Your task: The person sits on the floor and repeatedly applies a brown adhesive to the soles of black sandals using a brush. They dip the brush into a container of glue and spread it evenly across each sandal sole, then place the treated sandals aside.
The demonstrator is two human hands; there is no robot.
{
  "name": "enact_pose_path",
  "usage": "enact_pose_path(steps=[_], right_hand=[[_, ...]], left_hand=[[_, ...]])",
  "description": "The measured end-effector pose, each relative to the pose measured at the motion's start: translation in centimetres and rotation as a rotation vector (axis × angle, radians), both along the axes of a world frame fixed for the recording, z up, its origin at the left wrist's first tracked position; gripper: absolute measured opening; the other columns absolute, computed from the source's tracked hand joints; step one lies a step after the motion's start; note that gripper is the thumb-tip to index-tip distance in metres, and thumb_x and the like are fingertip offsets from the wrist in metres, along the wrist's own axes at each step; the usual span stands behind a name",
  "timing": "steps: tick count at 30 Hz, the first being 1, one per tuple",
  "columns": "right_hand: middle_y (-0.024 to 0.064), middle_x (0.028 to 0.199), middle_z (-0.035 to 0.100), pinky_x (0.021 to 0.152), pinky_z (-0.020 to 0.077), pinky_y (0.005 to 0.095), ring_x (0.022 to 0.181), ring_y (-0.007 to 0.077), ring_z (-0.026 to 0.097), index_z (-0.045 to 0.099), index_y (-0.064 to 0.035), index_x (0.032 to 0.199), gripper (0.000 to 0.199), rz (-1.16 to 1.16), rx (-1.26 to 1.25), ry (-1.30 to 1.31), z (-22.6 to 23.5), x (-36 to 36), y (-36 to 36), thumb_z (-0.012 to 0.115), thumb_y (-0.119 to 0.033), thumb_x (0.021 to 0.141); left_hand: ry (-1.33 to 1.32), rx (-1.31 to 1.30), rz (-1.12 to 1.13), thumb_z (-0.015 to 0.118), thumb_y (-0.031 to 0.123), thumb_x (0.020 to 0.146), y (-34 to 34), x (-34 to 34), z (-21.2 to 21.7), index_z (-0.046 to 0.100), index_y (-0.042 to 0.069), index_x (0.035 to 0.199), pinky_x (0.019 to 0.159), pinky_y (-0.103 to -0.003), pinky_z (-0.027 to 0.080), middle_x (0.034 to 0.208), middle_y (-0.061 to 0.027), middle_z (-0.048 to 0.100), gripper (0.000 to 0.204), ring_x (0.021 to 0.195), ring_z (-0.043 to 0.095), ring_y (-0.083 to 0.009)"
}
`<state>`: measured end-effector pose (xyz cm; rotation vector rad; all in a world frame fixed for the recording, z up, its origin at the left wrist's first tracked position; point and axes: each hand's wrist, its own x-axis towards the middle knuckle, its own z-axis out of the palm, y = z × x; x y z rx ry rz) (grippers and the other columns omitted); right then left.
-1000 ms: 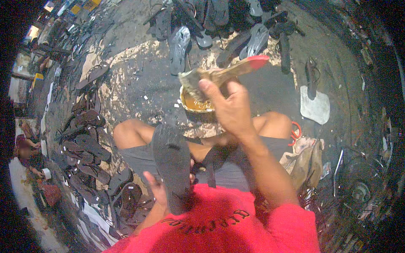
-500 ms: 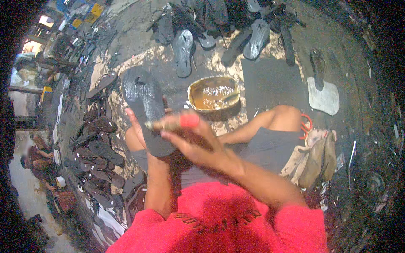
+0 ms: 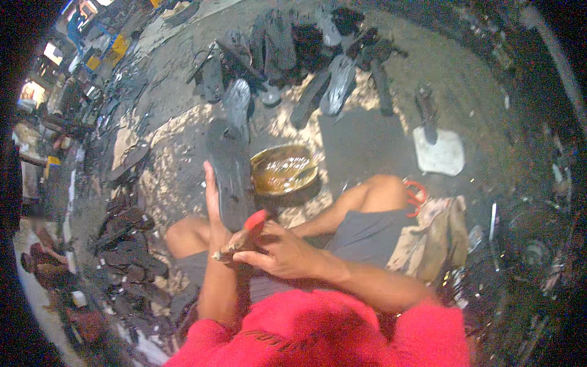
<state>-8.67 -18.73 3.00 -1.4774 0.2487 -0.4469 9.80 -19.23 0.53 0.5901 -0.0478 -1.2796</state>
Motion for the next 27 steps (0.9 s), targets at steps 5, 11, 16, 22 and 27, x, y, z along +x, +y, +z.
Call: enact_pose_path(steps=[5, 11, 16, 22, 27], right_hand=[[0.0098, 0.113, 0.067, 0.092, 0.0521, 0.0332, 0.102, 0.0187, 0.064, 0.064, 0.0006, 0.118, 0.025, -0.599, -0.067, -0.007, 2.2, -4.8, -1.8, 0.069, -0.012, 0.098], [0.0069, 0.124, 0.064, 0.101, 0.0474, 0.0322, 0.112, 0.0158, 0.060, 0.058, -0.0006, 0.131, 0.036, -0.960, -0.082, 0.266, 0.6, -8.1, -5.7, 0.064, -0.022, 0.103], [0.0014, 0.112, 0.065, 0.080, 0.0490, 0.0252, 0.094, 0.0073, 0.060, 0.058, -0.0024, 0.132, 0.036, -0.996, 0.104, 0.202, -4.0, -10.8, -10.9, 0.064, -0.024, 0.104], [0.0091, 0.110, 0.072, 0.088, 0.0509, 0.0325, 0.097, 0.0183, 0.066, 0.068, 0.0015, 0.125, 0.050, -0.837, -0.154, 0.505, -3.5, -5.6, -13.6, 0.067, -0.040, 0.098], [0.0198, 0.106, 0.075, 0.088, 0.0534, 0.0386, 0.098, 0.0288, 0.072, 0.074, 0.0006, 0.109, 0.046, -0.334, -0.700, 0.753, -9.3, 2.8, -14.1, 0.073, -0.042, 0.093]], left_hand=[[-0.324, 0.288, -0.019, 0.047, 0.077, 0.094, -16.3, 3.2, -0.5, 0.022, 0.008, 0.162, 0.110, -0.054, 0.043, 0.161, -0.0283, 0.029, 0.100, 0.140, 0.044, -0.0427], [-1.041, 0.113, 0.014, 0.058, 0.052, 0.101, -9.6, 13.6, -3.9, 0.040, 0.008, 0.156, 0.102, -0.045, 0.050, 0.153, -0.0168, 0.049, 0.073, 0.130, 0.056, -0.0330], [-1.943, 1.085, 0.911, 0.081, 0.034, 0.084, 14.3, 27.3, -7.1, 0.066, 0.000, 0.127, 0.101, -0.045, 0.048, 0.129, -0.0217, 0.065, 0.057, 0.117, 0.062, -0.0353], [-0.842, 2.282, 0.587, 0.083, 0.060, 0.073, 36.9, 31.1, -13.6, 0.072, 0.019, 0.121, 0.114, -0.066, 0.020, 0.148, -0.0211, 0.041, 0.064, 0.138, 0.031, -0.0474], [-1.693, 1.264, 0.755, 0.080, 0.021, 0.088, 30.9, 20.7, -6.3, 0.058, 0.000, 0.104, 0.080, -0.035, 0.047, 0.102, -0.0080, 0.059, 0.034, 0.085, 0.054, -0.0193]])
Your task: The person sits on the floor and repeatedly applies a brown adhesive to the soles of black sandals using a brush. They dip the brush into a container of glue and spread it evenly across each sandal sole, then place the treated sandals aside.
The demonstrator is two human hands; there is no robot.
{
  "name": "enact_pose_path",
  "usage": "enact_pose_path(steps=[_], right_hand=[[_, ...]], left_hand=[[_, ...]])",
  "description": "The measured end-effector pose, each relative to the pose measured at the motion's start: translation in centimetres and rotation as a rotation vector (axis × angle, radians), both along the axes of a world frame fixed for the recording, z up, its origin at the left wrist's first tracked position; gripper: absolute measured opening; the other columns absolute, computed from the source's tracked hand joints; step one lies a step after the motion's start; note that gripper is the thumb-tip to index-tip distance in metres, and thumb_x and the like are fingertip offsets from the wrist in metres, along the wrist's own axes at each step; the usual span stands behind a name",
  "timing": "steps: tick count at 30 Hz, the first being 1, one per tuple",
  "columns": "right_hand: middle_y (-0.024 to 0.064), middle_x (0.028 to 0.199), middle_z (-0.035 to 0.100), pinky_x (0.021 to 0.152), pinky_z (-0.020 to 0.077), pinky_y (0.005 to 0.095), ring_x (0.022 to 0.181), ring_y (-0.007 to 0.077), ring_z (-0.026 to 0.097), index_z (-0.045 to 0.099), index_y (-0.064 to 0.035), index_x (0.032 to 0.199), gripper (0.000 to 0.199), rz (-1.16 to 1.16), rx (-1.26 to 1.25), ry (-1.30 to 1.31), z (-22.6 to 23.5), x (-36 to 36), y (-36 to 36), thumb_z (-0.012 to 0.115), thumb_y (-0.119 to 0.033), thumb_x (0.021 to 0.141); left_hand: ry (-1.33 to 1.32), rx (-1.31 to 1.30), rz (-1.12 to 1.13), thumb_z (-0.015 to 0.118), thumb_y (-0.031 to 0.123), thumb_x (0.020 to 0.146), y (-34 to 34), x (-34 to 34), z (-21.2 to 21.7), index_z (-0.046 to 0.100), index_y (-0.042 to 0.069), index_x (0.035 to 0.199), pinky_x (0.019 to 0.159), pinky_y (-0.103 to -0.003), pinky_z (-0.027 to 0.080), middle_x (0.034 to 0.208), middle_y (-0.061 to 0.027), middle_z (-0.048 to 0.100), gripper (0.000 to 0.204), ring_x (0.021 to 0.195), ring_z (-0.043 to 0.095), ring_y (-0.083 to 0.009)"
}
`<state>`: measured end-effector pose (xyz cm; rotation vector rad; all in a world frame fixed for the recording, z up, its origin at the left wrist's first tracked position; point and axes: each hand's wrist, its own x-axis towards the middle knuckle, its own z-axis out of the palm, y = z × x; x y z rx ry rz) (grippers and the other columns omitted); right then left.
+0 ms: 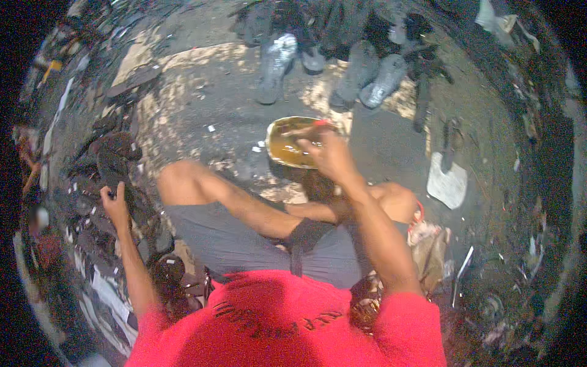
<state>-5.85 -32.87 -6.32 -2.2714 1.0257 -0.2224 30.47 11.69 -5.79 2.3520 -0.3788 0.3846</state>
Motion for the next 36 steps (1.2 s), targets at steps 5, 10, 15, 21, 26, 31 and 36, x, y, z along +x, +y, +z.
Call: enact_pose_path(steps=[5, 10, 15, 21, 26, 31, 36], right_hand=[[0.0168, 0.111, 0.075, 0.090, 0.0528, 0.0358, 0.103, 0.0246, 0.070, 0.074, -0.0021, 0.111, 0.029, 0.129, -0.209, 0.026, -2.2, 1.9, -0.6, 0.076, -0.025, 0.094], [0.0030, 0.110, 0.075, 0.090, 0.0524, 0.0329, 0.099, 0.0138, 0.066, 0.073, -0.0031, 0.116, 0.025, 0.012, 0.045, -0.604, 2.6, -3.7, -2.3, 0.075, -0.016, 0.095], [0.0020, 0.107, 0.074, 0.089, 0.0515, 0.0325, 0.094, 0.0142, 0.066, 0.075, -0.0020, 0.110, 0.026, -0.017, -0.357, -0.022, 4.1, -10.0, -5.4, 0.074, -0.024, 0.096], [-0.0001, 0.106, 0.069, 0.080, 0.0475, 0.0258, 0.091, 0.0071, 0.059, 0.068, -0.0044, 0.122, 0.035, -0.473, 0.320, -0.873, 10.4, -3.8, 1.8, 0.072, -0.031, 0.099], [0.0075, 0.113, 0.068, 0.094, 0.0502, 0.0352, 0.106, 0.0182, 0.063, 0.069, -0.0030, 0.115, 0.028, -0.008, 0.753, -0.764, 11.9, 3.9, 12.1, 0.072, -0.024, 0.097], [0.0133, 0.121, 0.066, 0.093, 0.0516, 0.0418, 0.106, 0.0345, 0.064, 0.070, -0.0037, 0.117, 0.027, 0.193, -0.188, -0.919, 9.4, 6.4, 12.3, 0.072, -0.007, 0.091], [0.0132, 0.120, 0.069, 0.090, 0.0524, 0.0400, 0.105, 0.0328, 0.067, 0.071, -0.0047, 0.116, 0.027, 0.241, 0.026, -0.933, 10.8, 4.4, 12.3, 0.075, -0.009, 0.089]], left_hand=[[0.228, -0.125, -0.438, 0.090, 0.015, 0.073, -6.9, -13.0, 7.9, 0.046, 0.008, 0.148, 0.099, -0.037, 0.045, 0.137, -0.0110, 0.054, 0.087, 0.116, 0.054, -0.0245], [-0.040, 0.142, -0.565, 0.092, 0.022, 0.070, -9.6, -14.0, 7.8, 0.061, 0.004, 0.132, 0.116, -0.046, 0.036, 0.147, -0.0134, 0.049, 0.071, 0.138, 0.044, -0.0371], [0.432, -0.245, -0.450, 0.088, 0.020, 0.080, -12.3, -12.5, 7.4, 0.047, 0.004, 0.148, 0.105, -0.039, 0.048, 0.147, -0.0153, 0.048, 0.081, 0.123, 0.056, -0.0250], [0.630, -0.142, -0.493, 0.079, 0.026, 0.090, -12.7, -12.2, 10.5, 0.051, 0.000, 0.147, 0.096, -0.032, 0.051, 0.123, -0.0105, 0.067, 0.069, 0.106, 0.064, -0.0157], [1.033, -0.861, -0.585, 0.060, 0.034, 0.098, -15.0, -18.0, 10.0, 0.053, 0.002, 0.142, 0.106, -0.034, 0.046, 0.132, -0.0102, 0.063, 0.054, 0.119, 0.061, -0.0195], [1.373, -1.445, -0.568, 0.052, 0.045, 0.103, -18.1, -24.6, 9.3, 0.054, 0.007, 0.139, 0.108, -0.039, 0.046, 0.135, -0.0097, 0.062, 0.053, 0.122, 0.060, -0.0242], [1.340, -1.518, -0.728, 0.051, 0.050, 0.103, -19.5, -23.8, 9.3, 0.060, 0.008, 0.133, 0.105, -0.040, 0.047, 0.132, -0.0107, 0.064, 0.051, 0.118, 0.061, -0.0225]])
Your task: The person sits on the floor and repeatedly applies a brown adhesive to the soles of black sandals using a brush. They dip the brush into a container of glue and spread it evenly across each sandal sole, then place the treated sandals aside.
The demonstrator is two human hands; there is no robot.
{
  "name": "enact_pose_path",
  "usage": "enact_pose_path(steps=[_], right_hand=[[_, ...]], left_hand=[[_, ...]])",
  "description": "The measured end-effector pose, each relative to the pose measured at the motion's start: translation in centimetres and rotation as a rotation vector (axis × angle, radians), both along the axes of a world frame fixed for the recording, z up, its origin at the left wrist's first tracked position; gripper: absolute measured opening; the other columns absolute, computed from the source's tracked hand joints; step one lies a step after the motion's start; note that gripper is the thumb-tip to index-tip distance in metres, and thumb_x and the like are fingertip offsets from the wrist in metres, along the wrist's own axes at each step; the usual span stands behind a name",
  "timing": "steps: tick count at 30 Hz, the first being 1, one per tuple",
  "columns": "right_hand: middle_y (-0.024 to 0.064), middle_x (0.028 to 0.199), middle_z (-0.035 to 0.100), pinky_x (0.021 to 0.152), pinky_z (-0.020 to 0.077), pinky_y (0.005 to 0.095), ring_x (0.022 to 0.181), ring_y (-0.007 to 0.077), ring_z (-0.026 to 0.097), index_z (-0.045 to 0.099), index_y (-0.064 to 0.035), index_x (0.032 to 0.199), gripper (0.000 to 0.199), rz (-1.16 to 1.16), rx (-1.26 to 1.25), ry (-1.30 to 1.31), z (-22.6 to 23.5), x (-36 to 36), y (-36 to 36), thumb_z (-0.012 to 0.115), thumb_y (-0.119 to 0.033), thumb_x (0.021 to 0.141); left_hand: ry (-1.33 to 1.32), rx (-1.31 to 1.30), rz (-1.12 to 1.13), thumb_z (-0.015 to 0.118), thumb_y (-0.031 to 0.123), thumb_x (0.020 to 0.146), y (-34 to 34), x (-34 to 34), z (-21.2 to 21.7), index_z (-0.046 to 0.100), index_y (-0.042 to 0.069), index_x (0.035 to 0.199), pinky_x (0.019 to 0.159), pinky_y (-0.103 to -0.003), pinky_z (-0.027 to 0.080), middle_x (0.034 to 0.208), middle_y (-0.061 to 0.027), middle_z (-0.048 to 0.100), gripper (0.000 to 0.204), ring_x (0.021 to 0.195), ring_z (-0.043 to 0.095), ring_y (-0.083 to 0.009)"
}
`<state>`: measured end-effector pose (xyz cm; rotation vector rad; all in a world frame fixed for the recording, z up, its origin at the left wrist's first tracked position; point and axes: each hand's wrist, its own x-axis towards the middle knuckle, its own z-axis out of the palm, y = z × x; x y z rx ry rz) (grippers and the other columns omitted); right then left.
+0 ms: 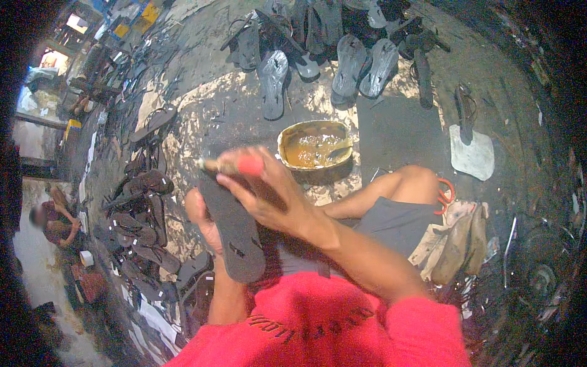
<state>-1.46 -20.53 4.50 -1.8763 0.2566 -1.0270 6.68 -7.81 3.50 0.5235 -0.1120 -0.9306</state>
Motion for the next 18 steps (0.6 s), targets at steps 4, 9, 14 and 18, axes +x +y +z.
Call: enact_pose_path(steps=[4, 9, 14, 18], right_hand=[[0.0130, 0.115, 0.070, 0.097, 0.0514, 0.0397, 0.106, 0.0318, 0.067, 0.070, -0.0054, 0.120, 0.031, 0.240, 0.425, 0.099, 0.5, -1.4, -0.1, 0.075, -0.009, 0.089], [0.0138, 0.120, 0.065, 0.094, 0.0507, 0.0393, 0.109, 0.0296, 0.064, 0.068, -0.0045, 0.116, 0.027, -0.101, -0.187, 0.056, 0.6, -1.0, -2.0, 0.072, -0.005, 0.089], [0.0163, 0.102, 0.071, 0.090, 0.0520, 0.0367, 0.099, 0.0266, 0.069, 0.070, 0.0018, 0.111, 0.032, -0.007, 0.249, 0.508, 1.2, -2.0, -3.3, 0.068, -0.027, 0.098], [0.0259, 0.094, 0.071, 0.081, 0.0529, 0.0533, 0.087, 0.0456, 0.068, 0.070, -0.0001, 0.108, 0.045, -0.269, -0.048, 0.713, -5.9, -2.0, -9.4, 0.070, -0.042, 0.093]], left_hand=[[0.001, -0.176, -0.112, 0.045, 0.051, 0.106, -0.4, 0.3, -1.2, 0.059, 0.006, 0.135, 0.107, -0.042, 0.047, 0.135, -0.0140, 0.063, 0.056, 0.120, 0.060, -0.0241], [0.131, -0.107, -0.040, 0.044, 0.050, 0.106, -1.2, -0.9, -2.4, 0.061, 0.006, 0.134, 0.109, -0.046, 0.045, 0.136, -0.0139, 0.063, 0.055, 0.119, 0.062, -0.0277], [0.178, -0.069, -0.099, 0.050, 0.054, 0.102, -0.5, -1.2, -2.7, 0.055, 0.004, 0.140, 0.107, -0.044, 0.048, 0.134, -0.0138, 0.064, 0.063, 0.122, 0.060, -0.0274], [0.122, 0.097, -0.133, 0.052, 0.059, 0.099, 3.3, -3.9, -5.1, 0.049, 0.003, 0.146, 0.107, -0.044, 0.048, 0.138, -0.0153, 0.060, 0.073, 0.123, 0.060, -0.0286]])
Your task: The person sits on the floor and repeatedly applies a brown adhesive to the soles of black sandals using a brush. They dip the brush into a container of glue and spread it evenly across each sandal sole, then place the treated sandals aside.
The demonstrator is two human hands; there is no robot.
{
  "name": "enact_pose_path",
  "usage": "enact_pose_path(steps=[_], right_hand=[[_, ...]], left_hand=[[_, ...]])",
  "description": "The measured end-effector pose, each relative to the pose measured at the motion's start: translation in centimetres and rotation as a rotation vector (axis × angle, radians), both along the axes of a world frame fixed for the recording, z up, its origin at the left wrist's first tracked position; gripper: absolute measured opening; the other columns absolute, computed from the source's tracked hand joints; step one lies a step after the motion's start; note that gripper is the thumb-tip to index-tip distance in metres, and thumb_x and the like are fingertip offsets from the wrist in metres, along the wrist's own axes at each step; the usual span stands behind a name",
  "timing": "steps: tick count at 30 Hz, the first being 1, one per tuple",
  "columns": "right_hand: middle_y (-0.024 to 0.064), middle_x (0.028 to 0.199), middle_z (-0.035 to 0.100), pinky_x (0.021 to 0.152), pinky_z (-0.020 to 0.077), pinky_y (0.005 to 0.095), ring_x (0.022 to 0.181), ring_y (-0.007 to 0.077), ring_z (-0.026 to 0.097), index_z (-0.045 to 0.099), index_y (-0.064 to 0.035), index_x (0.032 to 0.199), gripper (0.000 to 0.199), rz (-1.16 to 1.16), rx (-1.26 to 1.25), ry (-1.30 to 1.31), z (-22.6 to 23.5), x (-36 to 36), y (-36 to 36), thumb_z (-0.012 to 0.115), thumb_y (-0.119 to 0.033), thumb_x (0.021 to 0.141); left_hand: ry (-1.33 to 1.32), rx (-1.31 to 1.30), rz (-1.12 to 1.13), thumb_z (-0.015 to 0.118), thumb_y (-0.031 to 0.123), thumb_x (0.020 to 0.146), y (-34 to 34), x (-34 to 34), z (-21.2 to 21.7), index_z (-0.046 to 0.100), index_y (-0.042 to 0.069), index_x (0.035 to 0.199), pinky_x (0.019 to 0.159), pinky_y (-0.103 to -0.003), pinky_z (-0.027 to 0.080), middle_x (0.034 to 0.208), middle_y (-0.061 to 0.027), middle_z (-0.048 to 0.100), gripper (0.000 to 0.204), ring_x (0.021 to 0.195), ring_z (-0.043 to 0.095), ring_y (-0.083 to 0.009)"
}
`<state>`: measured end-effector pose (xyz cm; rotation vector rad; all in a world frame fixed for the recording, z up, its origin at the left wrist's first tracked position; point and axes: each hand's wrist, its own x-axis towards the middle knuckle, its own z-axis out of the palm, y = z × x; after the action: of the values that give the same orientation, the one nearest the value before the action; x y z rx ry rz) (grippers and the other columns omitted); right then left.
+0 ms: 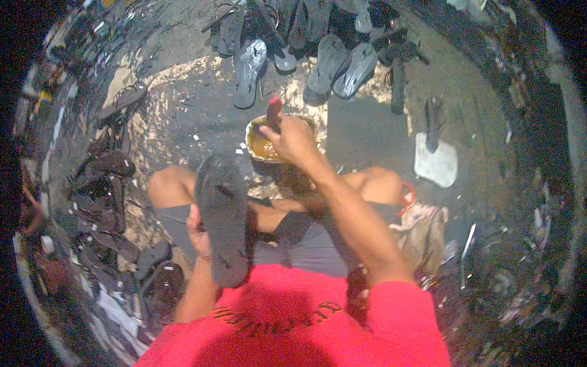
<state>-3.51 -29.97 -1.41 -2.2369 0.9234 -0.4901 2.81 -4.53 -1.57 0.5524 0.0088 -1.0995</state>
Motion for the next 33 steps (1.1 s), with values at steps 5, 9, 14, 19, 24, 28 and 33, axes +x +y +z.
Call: enact_pose_path(steps=[5, 9, 14, 19, 24, 28, 33], right_hand=[[0.0131, 0.097, 0.076, 0.079, 0.0559, 0.0430, 0.088, 0.0285, 0.073, 0.073, -0.0043, 0.112, 0.029, 0.076, -0.331, 0.122, -9.5, -0.4, -3.9, 0.074, -0.026, 0.094], [0.0094, 0.106, 0.075, 0.086, 0.0514, 0.0402, 0.099, 0.0199, 0.068, 0.072, -0.0057, 0.113, 0.027, -0.099, 0.102, -0.519, -8.7, -4.4, -4.8, 0.078, -0.016, 0.089], [0.0170, 0.099, 0.074, 0.083, 0.0527, 0.0430, 0.093, 0.0266, 0.071, 0.071, -0.0023, 0.095, 0.028, 0.050, -0.441, 0.270, -2.0, -10.7, -8.0, 0.074, -0.030, 0.093], [0.0107, 0.088, 0.074, 0.073, 0.0549, 0.0362, 0.077, 0.0204, 0.068, 0.072, 0.0010, 0.100, 0.040, -0.245, 0.265, -0.474, 7.2, -7.9, 0.8, 0.069, -0.039, 0.097], [0.0196, 0.110, 0.068, 0.091, 0.0509, 0.0377, 0.101, 0.0323, 0.067, 0.066, -0.0027, 0.122, 0.029, -0.036, 0.348, -0.449, 5.4, -2.6, 7.3, 0.065, -0.020, 0.099], [0.0153, 0.109, 0.069, 0.096, 0.0503, 0.0419, 0.103, 0.0339, 0.066, 0.068, -0.0028, 0.122, 0.027, 0.114, -0.006, -0.549, 3.0, -2.7, 8.3, 0.064, -0.010, 0.096], [0.0134, 0.116, 0.071, 0.103, 0.0458, 0.0452, 0.113, 0.0316, 0.064, 0.072, -0.0084, 0.118, 0.025, 0.371, 0.207, -0.720, 6.3, -2.8, 8.1, 0.071, -0.012, 0.094]], left_hand=[[0.045, -0.006, -0.089, 0.047, 0.070, 0.096, 5.0, -2.1, -1.6, 0.039, 0.002, 0.153, 0.106, -0.044, 0.050, 0.148, -0.0223, 0.050, 0.089, 0.127, 0.058, -0.0332], [-0.025, 0.155, -0.202, 0.042, 0.074, 0.096, 6.2, -3.3, -1.2, 0.043, 0.002, 0.149, 0.090, -0.041, 0.058, 0.137, -0.0209, 0.059, 0.089, 0.110, 0.066, -0.0306], [0.165, 0.174, -0.031, 0.045, 0.067, 0.100, 0.3, 0.4, -1.8, 0.052, 0.004, 0.141, 0.074, -0.037, 0.060, 0.114, -0.0151, 0.070, 0.076, 0.088, 0.070, -0.0263], [-0.065, 0.136, 0.129, 0.052, 0.064, 0.099, -8.4, 5.0, -1.2, 0.062, 0.006, 0.126, 0.065, -0.035, 0.060, 0.105, -0.0090, 0.072, 0.065, 0.075, 0.070, -0.0215], [0.012, -0.144, -0.011, 0.050, 0.061, 0.101, -11.5, 4.1, 0.2, 0.061, 0.005, 0.130, 0.083, -0.038, 0.058, 0.112, -0.0107, 0.072, 0.064, 0.090, 0.070, -0.0256], [0.047, -0.149, 0.056, 0.050, 0.062, 0.101, -10.9, 5.2, 1.1, 0.058, 0.003, 0.134, 0.089, -0.043, 0.058, 0.117, -0.0172, 0.070, 0.067, 0.097, 0.070, -0.0283], [0.111, -0.142, 0.078, 0.051, 0.063, 0.100, -11.1, 6.0, 1.3, 0.057, 0.003, 0.136, 0.079, -0.047, 0.063, 0.119, -0.0194, 0.069, 0.070, 0.093, 0.072, -0.0328]])
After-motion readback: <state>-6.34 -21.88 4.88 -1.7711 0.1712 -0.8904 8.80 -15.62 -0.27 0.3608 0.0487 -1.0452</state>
